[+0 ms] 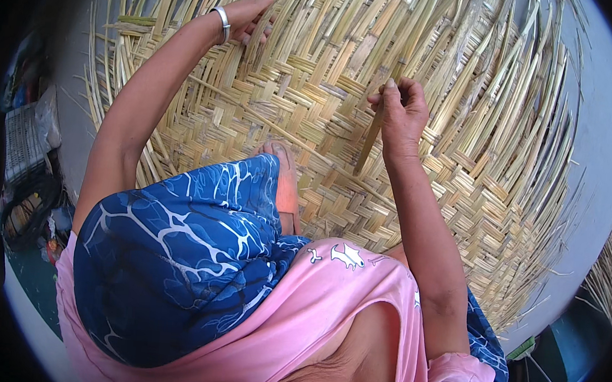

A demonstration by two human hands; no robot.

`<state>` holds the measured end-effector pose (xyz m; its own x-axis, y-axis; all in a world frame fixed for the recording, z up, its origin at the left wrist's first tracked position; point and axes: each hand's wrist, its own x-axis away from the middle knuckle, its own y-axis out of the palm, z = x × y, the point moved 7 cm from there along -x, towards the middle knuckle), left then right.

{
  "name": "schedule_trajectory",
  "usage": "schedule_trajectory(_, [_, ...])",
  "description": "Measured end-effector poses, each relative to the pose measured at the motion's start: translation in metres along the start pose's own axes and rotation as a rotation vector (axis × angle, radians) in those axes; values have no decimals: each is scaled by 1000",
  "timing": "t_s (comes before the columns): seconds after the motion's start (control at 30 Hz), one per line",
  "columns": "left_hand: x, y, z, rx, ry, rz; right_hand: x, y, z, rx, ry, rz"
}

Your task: The person weaves a large circular basket using dried palm leaves. They interlace the leaves by hand, working around the circumference to build up the structure.

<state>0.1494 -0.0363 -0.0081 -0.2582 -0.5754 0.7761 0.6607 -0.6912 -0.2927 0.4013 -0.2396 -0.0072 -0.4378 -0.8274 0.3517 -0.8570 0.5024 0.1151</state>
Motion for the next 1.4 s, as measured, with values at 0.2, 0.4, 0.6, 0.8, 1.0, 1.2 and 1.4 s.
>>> schedule_trajectory(0.2, [-12,1,2,214,168,-98,-2,5,-7,-30,35,29])
schedule_trajectory(0.4, [-42,-1,-20,406,22,-404,4,-3,5,2,69,56])
schedule_trajectory(0.6, [-59,33,-13,420,-47,-647,5,-9,9,7,90,60])
schedule_trajectory(0.8, [-30,27,12,239,267,-505,3,4,11,11,136,46])
schedule_trajectory(1.0, [-17,34,17,471,117,-596,-3,21,6,66,145,24])
schedule_trajectory(1.2, [-25,45,21,208,229,-434,-7,48,-1,72,99,-43])
schedule_trajectory(1.4, [-20,48,19,286,238,-455,-19,67,4,157,98,-100])
